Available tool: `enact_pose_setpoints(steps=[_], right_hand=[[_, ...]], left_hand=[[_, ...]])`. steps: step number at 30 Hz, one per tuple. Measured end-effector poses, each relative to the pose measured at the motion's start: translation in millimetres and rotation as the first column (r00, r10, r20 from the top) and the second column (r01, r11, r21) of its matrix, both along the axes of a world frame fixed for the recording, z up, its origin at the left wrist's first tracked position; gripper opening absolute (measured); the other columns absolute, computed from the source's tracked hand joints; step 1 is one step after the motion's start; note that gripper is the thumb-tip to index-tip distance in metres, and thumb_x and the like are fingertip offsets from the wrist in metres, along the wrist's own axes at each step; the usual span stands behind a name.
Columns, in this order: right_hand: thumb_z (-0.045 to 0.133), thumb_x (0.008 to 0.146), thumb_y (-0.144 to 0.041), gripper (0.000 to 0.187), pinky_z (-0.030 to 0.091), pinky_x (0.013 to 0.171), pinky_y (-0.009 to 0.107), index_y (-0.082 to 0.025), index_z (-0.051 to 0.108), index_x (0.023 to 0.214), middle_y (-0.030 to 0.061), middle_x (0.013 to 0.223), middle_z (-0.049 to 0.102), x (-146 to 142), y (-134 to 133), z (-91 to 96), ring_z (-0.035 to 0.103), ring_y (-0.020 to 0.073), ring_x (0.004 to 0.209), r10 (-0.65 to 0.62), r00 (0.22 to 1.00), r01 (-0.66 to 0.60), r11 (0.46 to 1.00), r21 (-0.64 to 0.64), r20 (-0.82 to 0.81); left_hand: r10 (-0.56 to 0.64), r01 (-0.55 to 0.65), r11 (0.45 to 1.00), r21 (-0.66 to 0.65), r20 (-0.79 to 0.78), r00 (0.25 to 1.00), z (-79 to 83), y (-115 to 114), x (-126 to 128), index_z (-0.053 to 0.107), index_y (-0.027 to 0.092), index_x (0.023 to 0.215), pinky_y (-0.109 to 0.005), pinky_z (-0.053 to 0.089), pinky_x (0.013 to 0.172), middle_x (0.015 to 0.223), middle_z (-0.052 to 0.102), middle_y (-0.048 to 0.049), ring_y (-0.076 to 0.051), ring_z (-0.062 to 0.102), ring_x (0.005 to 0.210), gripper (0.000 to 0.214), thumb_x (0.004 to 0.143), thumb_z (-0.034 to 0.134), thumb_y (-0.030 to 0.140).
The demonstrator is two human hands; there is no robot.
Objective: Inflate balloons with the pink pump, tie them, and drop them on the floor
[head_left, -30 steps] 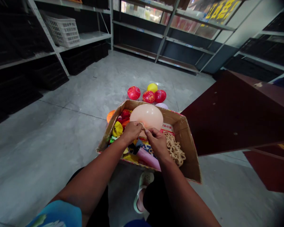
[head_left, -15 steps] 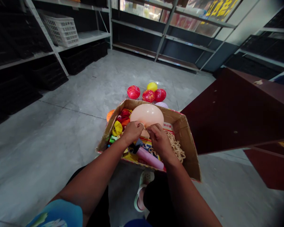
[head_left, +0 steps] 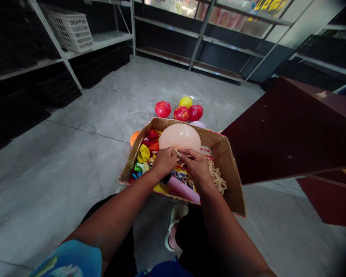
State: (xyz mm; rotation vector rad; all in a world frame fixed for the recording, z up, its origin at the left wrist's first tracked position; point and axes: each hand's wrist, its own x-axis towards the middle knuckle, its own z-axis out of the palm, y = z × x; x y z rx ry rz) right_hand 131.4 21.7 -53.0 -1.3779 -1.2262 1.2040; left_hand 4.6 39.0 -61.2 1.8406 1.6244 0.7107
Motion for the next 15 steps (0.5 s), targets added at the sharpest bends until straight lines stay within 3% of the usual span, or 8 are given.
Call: enact_pose_setpoints(steps=[5, 10, 12, 15], right_hand=[[0.068, 0.068, -0.041, 0.024, 0.042, 0.042, 0.021, -0.018, 0.06, 0.066, -0.0021, 0.056, 0.06, -1.4, -1.9, 7.0, 0.058, 0.0132, 0.051, 0.003, 0.997, 0.0, 0.999, -0.034, 0.071], [0.055, 0.078, -0.037, 0.019, 0.04, 0.045, 0.023, -0.021, 0.051, 0.07, -0.0052, 0.054, 0.052, -0.1, -0.9, 1.3, 0.05, 0.0119, 0.047, 0.099, 0.972, -0.109, 0.993, 0.037, 0.212], [0.049, 0.083, -0.034, 0.017, 0.04, 0.051, 0.025, -0.021, 0.048, 0.072, -0.0034, 0.059, 0.052, 1.0, 0.0, -3.1, 0.049, 0.013, 0.053, 0.044, 0.912, -0.122, 0.979, 0.165, 0.409], [0.043, 0.085, -0.028, 0.013, 0.04, 0.061, 0.029, -0.02, 0.047, 0.077, 0.0024, 0.073, 0.054, 1.4, 0.7, -8.3, 0.05, 0.0169, 0.067, -0.162, 0.741, -0.093, 0.936, 0.34, 0.651]], left_hand=[[0.01, -0.01, 1.0, -0.001, -0.197, 0.98, 6.0, -6.1, 4.7, 0.065, 0.013, 0.088, -0.031, 0.039, 0.065, 0.083, 0.068, -0.012, -0.021, 0.061, 0.075, 0.038, 0.088, 0.03, 0.027], [-0.003, 0.003, 1.0, -0.001, -0.224, 0.975, 5.1, -7.2, 7.0, 0.064, 0.012, 0.09, -0.031, 0.04, 0.069, 0.086, 0.068, -0.0133, -0.022, 0.062, 0.078, 0.038, 0.089, 0.029, 0.026], [-0.016, 0.017, 1.0, 0.003, -0.182, 0.983, 4.7, -6.4, 7.2, 0.064, 0.013, 0.089, -0.031, 0.04, 0.07, 0.085, 0.068, -0.0125, -0.022, 0.062, 0.079, 0.037, 0.089, 0.029, 0.026], [-0.048, 0.049, 0.999, 0.01, -0.082, 0.996, 5.2, -4.8, 7.9, 0.064, 0.014, 0.085, -0.029, 0.04, 0.07, 0.081, 0.067, -0.0098, -0.02, 0.06, 0.076, 0.036, 0.09, 0.031, 0.029]])
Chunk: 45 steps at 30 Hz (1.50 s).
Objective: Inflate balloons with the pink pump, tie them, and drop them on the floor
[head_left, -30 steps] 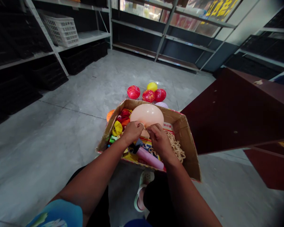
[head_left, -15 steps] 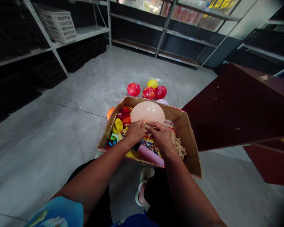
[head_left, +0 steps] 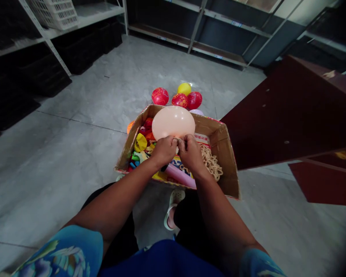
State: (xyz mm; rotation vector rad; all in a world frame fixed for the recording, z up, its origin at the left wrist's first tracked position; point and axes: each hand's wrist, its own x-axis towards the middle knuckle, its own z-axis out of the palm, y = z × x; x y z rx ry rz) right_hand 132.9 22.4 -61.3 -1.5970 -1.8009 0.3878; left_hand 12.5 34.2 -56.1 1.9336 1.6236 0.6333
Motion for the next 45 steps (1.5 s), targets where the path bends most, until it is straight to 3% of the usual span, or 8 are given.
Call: enact_pose_setpoints(steps=[3, 6, 12, 18, 26, 33, 40, 45], right_hand=[[0.041, 0.086, -0.026, 0.01, 0.039, 0.064, 0.031, -0.019, 0.048, 0.082, 0.0064, 0.081, 0.054, -0.7, -0.2, -3.1, 0.049, 0.0194, 0.073, -0.092, 0.988, 0.083, 0.993, 0.081, 0.122], [0.043, 0.087, -0.025, 0.01, 0.041, 0.066, 0.032, -0.019, 0.049, 0.082, 0.0068, 0.083, 0.055, 0.2, -0.8, -4.0, 0.05, 0.0201, 0.075, -0.079, 0.991, 0.067, 0.991, 0.112, 0.112], [0.044, 0.09, -0.027, 0.017, 0.045, 0.066, 0.027, -0.02, 0.059, 0.086, 0.0039, 0.083, 0.059, 10.0, -1.2, 2.8, 0.057, 0.0166, 0.077, 0.208, 0.967, -0.2, 0.978, 0.064, -0.147], [0.055, 0.083, -0.026, 0.009, 0.045, 0.054, 0.022, -0.02, 0.059, 0.078, 0.0, 0.078, 0.058, 17.2, 1.4, 3.2, 0.055, 0.0112, 0.061, 0.215, 0.902, -0.246, 0.969, -0.035, -0.374], [0.053, 0.08, -0.014, 0.009, 0.047, 0.065, 0.025, -0.021, 0.06, 0.08, 0.0028, 0.084, 0.058, 18.5, 0.5, 5.0, 0.056, 0.0138, 0.074, 0.315, 0.938, -0.288, 0.941, 0.18, -0.143], [0.057, 0.078, -0.022, 0.005, 0.042, 0.05, 0.022, -0.019, 0.057, 0.082, -0.0015, 0.068, 0.06, 13.0, -1.5, 3.0, 0.054, 0.0101, 0.052, 0.118, 0.958, -0.111, 0.993, 0.045, -0.26], [0.06, 0.075, -0.028, 0.012, 0.045, 0.054, 0.025, -0.018, 0.06, 0.081, 0.0013, 0.072, 0.064, 9.5, 0.4, -1.0, 0.057, 0.0126, 0.055, -0.004, 0.956, 0.01, 1.0, 0.021, -0.294], [0.061, 0.074, -0.027, 0.012, 0.045, 0.055, 0.025, -0.017, 0.064, 0.08, 0.0018, 0.071, 0.065, 8.1, 0.4, 0.3, 0.056, 0.0129, 0.056, -0.016, 0.964, 0.022, 1.0, 0.017, -0.267]], left_hand=[[-0.036, 0.035, 0.999, 0.013, 0.11, 0.993, -0.6, 2.2, 1.0, 0.063, 0.015, 0.08, -0.028, 0.039, 0.066, 0.072, 0.064, -0.0064, -0.017, 0.057, 0.068, 0.035, 0.089, 0.033, 0.031], [-0.053, 0.052, 0.999, 0.008, 0.192, 0.98, -3.3, 4.8, 0.5, 0.062, 0.015, 0.076, -0.026, 0.037, 0.061, 0.066, 0.061, -0.0038, -0.015, 0.053, 0.063, 0.032, 0.088, 0.037, 0.03], [0.023, -0.022, 1.0, -0.011, 0.237, 0.971, -5.7, 7.9, -4.9, 0.062, 0.014, 0.073, -0.025, 0.034, 0.057, 0.062, 0.057, -0.0022, -0.013, 0.049, 0.059, 0.028, 0.085, 0.04, 0.027], [-0.013, 0.017, 1.0, -0.015, 0.232, 0.973, -6.3, 7.4, -5.6, 0.06, 0.016, 0.071, -0.025, 0.033, 0.057, 0.062, 0.057, -0.0016, -0.013, 0.049, 0.059, 0.025, 0.083, 0.039, 0.024], [-0.046, 0.05, 0.999, -0.017, 0.2, 0.979, -4.7, 8.8, -6.6, 0.054, 0.016, 0.064, -0.026, 0.028, 0.055, 0.056, 0.049, 0.0002, -0.012, 0.044, 0.055, 0.025, 0.082, 0.039, 0.021], [-0.053, 0.059, 0.998, -0.023, 0.228, 0.972, -5.3, 6.4, -5.7, 0.055, 0.017, 0.066, -0.025, 0.028, 0.054, 0.056, 0.05, 0.0003, -0.012, 0.044, 0.055, 0.026, 0.084, 0.039, 0.026], [-0.068, 0.068, 0.998, 0.006, 0.168, 0.983, -5.3, 3.4, -2.6, 0.059, 0.017, 0.075, -0.027, 0.034, 0.059, 0.065, 0.058, -0.0026, -0.015, 0.05, 0.062, 0.029, 0.088, 0.036, 0.029], [-0.101, 0.097, 0.995, 0.029, 0.2, 0.975, -9.4, 3.5, -1.5, 0.058, 0.017, 0.075, -0.027, 0.034, 0.06, 0.066, 0.057, -0.0026, -0.015, 0.05, 0.062, 0.032, 0.09, 0.034, 0.032]])
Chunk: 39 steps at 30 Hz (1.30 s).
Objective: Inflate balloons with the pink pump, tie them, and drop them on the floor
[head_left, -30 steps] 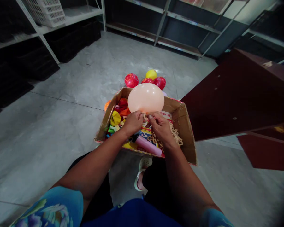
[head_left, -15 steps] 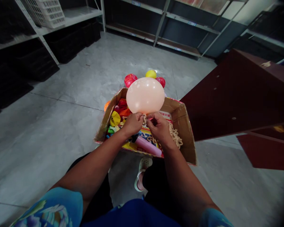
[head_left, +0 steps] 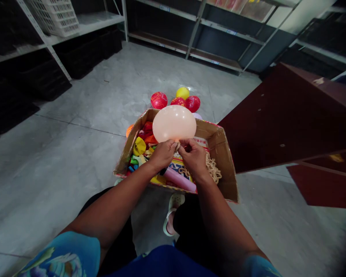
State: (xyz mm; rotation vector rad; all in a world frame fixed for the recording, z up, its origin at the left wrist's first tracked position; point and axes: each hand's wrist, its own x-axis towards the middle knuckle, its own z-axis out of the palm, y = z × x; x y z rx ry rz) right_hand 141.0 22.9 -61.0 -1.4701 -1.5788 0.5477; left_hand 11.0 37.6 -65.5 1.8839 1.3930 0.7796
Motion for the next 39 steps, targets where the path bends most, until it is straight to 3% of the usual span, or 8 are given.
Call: enact_pose_setpoints(steps=[7, 14, 18, 24, 30, 34, 39], right_hand=[[0.053, 0.075, -0.016, 0.007, 0.045, 0.061, 0.025, -0.019, 0.06, 0.074, 0.0004, 0.071, 0.059, 4.2, 1.7, -1.8, 0.055, 0.0137, 0.064, 0.049, 0.998, -0.051, 0.998, 0.048, 0.044], [0.053, 0.079, -0.018, 0.006, 0.045, 0.066, 0.028, -0.02, 0.054, 0.073, 0.0026, 0.077, 0.058, 1.2, -1.3, 1.0, 0.055, 0.0163, 0.073, 0.026, 0.971, -0.065, 0.985, 0.159, 0.236], [0.053, 0.08, -0.02, 0.007, 0.046, 0.066, 0.028, -0.021, 0.055, 0.073, 0.0028, 0.078, 0.061, 0.2, -3.6, 1.2, 0.057, 0.0162, 0.073, 0.026, 0.965, -0.078, 0.978, 0.192, 0.261], [0.053, 0.082, -0.021, 0.007, 0.048, 0.063, 0.027, -0.021, 0.06, 0.082, 0.0014, 0.078, 0.064, 2.7, -6.1, 2.5, 0.059, 0.0141, 0.065, 0.105, 0.99, -0.117, 0.983, 0.141, 0.091], [0.062, 0.077, -0.028, 0.012, 0.047, 0.059, 0.026, -0.021, 0.053, 0.081, -0.0002, 0.074, 0.059, 0.9, -3.1, -1.1, 0.055, 0.0128, 0.061, 0.088, 0.981, -0.086, 0.996, 0.017, -0.176], [0.065, 0.074, -0.029, 0.016, 0.047, 0.057, 0.025, -0.021, 0.053, 0.079, -0.0015, 0.072, 0.058, 0.8, -1.6, -1.3, 0.053, 0.0121, 0.06, 0.104, 0.964, -0.108, 0.994, -0.006, -0.244], [0.065, 0.076, -0.032, 0.012, 0.049, 0.065, 0.028, -0.02, 0.063, 0.081, 0.002, 0.078, 0.062, 5.0, 0.7, -4.3, 0.058, 0.0153, 0.07, 0.157, 0.969, -0.161, 0.987, -0.003, -0.191]], left_hand=[[-0.008, 0.011, 0.999, -0.033, 0.081, 0.997, 2.3, 1.5, -3.2, 0.058, 0.016, 0.069, -0.025, 0.034, 0.06, 0.061, 0.053, 0.0, -0.013, 0.048, 0.06, 0.029, 0.087, 0.039, 0.03], [-0.037, 0.073, 0.986, -0.153, 0.224, 0.974, 6.8, 1.7, -3.7, 0.051, 0.017, 0.061, -0.024, 0.034, 0.055, 0.055, 0.048, 0.0011, -0.012, 0.044, 0.055, 0.031, 0.085, 0.039, 0.031], [-0.014, 0.039, 0.989, -0.143, 0.175, 0.985, 6.5, 3.5, -4.7, 0.05, 0.017, 0.059, -0.023, 0.032, 0.052, 0.055, 0.047, 0.0011, -0.011, 0.042, 0.054, 0.029, 0.083, 0.04, 0.03], [0.069, -0.041, 0.986, -0.16, 0.173, 0.982, 1.7, 6.0, -5.7, 0.059, 0.014, 0.068, -0.023, 0.033, 0.053, 0.062, 0.054, -0.0007, -0.012, 0.045, 0.058, 0.027, 0.081, 0.041, 0.028], [0.044, -0.01, 0.987, -0.162, 0.204, 0.978, 2.2, 5.0, -7.3, 0.059, 0.015, 0.069, -0.022, 0.033, 0.053, 0.062, 0.056, -0.001, -0.012, 0.047, 0.059, 0.026, 0.081, 0.041, 0.029], [0.024, 0.011, 0.986, -0.165, 0.204, 0.979, 3.0, 4.4, -7.9, 0.057, 0.015, 0.068, -0.022, 0.033, 0.052, 0.061, 0.053, 0.0, -0.012, 0.045, 0.058, 0.025, 0.081, 0.041, 0.028], [0.019, 0.011, 0.99, -0.143, 0.212, 0.977, 1.9, 4.8, -8.0, 0.058, 0.015, 0.069, -0.022, 0.035, 0.054, 0.064, 0.056, -0.0007, -0.012, 0.047, 0.06, 0.024, 0.081, 0.042, 0.028]])
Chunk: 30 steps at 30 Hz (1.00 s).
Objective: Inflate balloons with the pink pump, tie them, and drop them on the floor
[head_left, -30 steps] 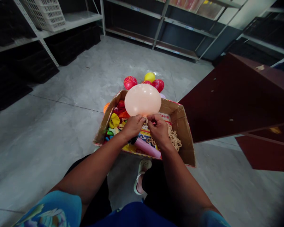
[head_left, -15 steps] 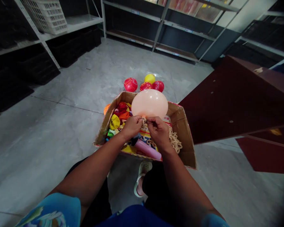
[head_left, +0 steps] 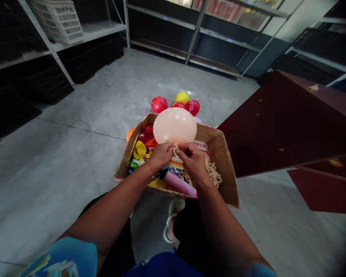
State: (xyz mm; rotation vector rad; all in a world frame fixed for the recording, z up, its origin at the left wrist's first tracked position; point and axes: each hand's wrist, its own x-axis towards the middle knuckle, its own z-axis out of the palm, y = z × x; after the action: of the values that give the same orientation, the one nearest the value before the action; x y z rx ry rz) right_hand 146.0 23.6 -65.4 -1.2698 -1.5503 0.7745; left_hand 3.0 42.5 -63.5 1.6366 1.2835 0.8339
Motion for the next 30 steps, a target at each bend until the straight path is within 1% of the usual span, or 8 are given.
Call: enact_pose_setpoints(steps=[5, 11, 14, 18, 21, 24, 27, 30], right_hand=[[0.066, 0.077, -0.03, 0.01, 0.049, 0.069, 0.029, -0.021, 0.068, 0.08, 0.0023, 0.079, 0.062, 3.9, 0.5, 0.2, 0.059, 0.0162, 0.075, 0.043, 0.999, -0.042, 0.997, 0.063, -0.003], [0.066, 0.075, -0.031, 0.013, 0.046, 0.064, 0.027, -0.02, 0.063, 0.071, 0.0002, 0.073, 0.057, 3.5, -0.7, -1.0, 0.055, 0.0142, 0.068, -0.01, 1.0, 0.01, 0.998, 0.055, -0.003], [0.065, 0.077, -0.033, 0.015, 0.045, 0.063, 0.026, -0.02, 0.061, 0.07, -0.0006, 0.073, 0.057, 3.0, -1.5, -0.4, 0.053, 0.0133, 0.067, -0.024, 0.999, 0.024, 1.0, 0.01, -0.024], [0.064, 0.075, -0.036, 0.019, 0.044, 0.062, 0.025, -0.019, 0.057, 0.07, -0.002, 0.069, 0.057, 3.2, -1.3, 2.5, 0.051, 0.0127, 0.064, -0.056, 0.985, 0.037, 0.993, -0.116, -0.162], [0.063, 0.075, -0.035, 0.019, 0.042, 0.063, 0.025, -0.018, 0.056, 0.072, -0.0027, 0.068, 0.056, 2.2, 0.3, 2.9, 0.05, 0.0122, 0.064, -0.072, 0.967, 0.032, 0.986, -0.165, -0.244], [0.061, 0.076, -0.034, 0.017, 0.04, 0.063, 0.025, -0.019, 0.055, 0.071, -0.0036, 0.067, 0.053, 0.2, 3.0, -1.1, 0.047, 0.0117, 0.062, -0.128, 0.955, 0.083, 0.981, -0.176, -0.267], [0.059, 0.077, -0.033, 0.016, 0.039, 0.061, 0.025, -0.02, 0.052, 0.072, -0.004, 0.067, 0.051, -1.5, 5.9, -8.3, 0.045, 0.012, 0.061, -0.203, 0.951, 0.171, 0.974, -0.149, -0.232], [0.056, 0.079, -0.033, 0.015, 0.039, 0.061, 0.026, -0.02, 0.05, 0.074, -0.0032, 0.069, 0.05, -1.6, 7.7, -14.5, 0.045, 0.0132, 0.063, -0.275, 0.949, 0.264, 0.96, -0.093, -0.154]], left_hand=[[-0.012, 0.012, 1.0, 0.019, -0.002, 1.0, -0.2, -0.4, 0.1, 0.058, 0.015, 0.067, -0.022, 0.035, 0.053, 0.062, 0.055, -0.0003, -0.012, 0.046, 0.06, 0.026, 0.082, 0.042, 0.027], [-0.003, 0.003, 1.0, -0.006, 0.011, 1.0, -1.7, 0.2, 1.2, 0.059, 0.014, 0.07, -0.022, 0.035, 0.053, 0.062, 0.055, 0.0001, -0.011, 0.046, 0.058, 0.025, 0.082, 0.042, 0.028], [0.004, -0.003, 1.0, -0.021, 0.02, 1.0, 0.1, 0.7, 0.3, 0.059, 0.014, 0.07, -0.022, 0.035, 0.053, 0.062, 0.056, -0.0002, -0.011, 0.047, 0.058, 0.027, 0.083, 0.042, 0.03], [0.006, -0.006, 1.0, -0.024, -0.002, 1.0, 6.5, 0.1, -2.3, 0.061, 0.015, 0.073, -0.023, 0.037, 0.055, 0.063, 0.058, -0.0006, -0.013, 0.05, 0.06, 0.03, 0.084, 0.041, 0.035], [-0.038, 0.038, 0.999, 0.007, -0.056, 0.998, 10.4, -1.1, -3.6, 0.062, 0.015, 0.074, -0.024, 0.039, 0.059, 0.066, 0.06, -0.0011, -0.014, 0.052, 0.063, 0.03, 0.084, 0.041, 0.034], [-0.109, 0.12, 0.991, 0.063, -0.154, 0.982, 10.7, -3.2, -2.6, 0.061, 0.016, 0.071, -0.025, 0.039, 0.063, 0.067, 0.06, -0.0021, -0.014, 0.053, 0.064, 0.03, 0.085, 0.04, 0.032], [-0.144, 0.186, 0.974, 0.132, -0.274, 0.951, 8.8, -6.4, 1.8, 0.06, 0.015, 0.072, -0.027, 0.04, 0.065, 0.071, 0.062, -0.0044, -0.015, 0.053, 0.066, 0.031, 0.087, 0.038, 0.033], [-0.14, 0.217, 0.962, 0.167, -0.381, 0.914, 9.2, -10.6, 8.4, 0.06, 0.015, 0.076, -0.029, 0.04, 0.068, 0.077, 0.064, -0.0076, -0.017, 0.055, 0.071, 0.033, 0.089, 0.035, 0.032]])
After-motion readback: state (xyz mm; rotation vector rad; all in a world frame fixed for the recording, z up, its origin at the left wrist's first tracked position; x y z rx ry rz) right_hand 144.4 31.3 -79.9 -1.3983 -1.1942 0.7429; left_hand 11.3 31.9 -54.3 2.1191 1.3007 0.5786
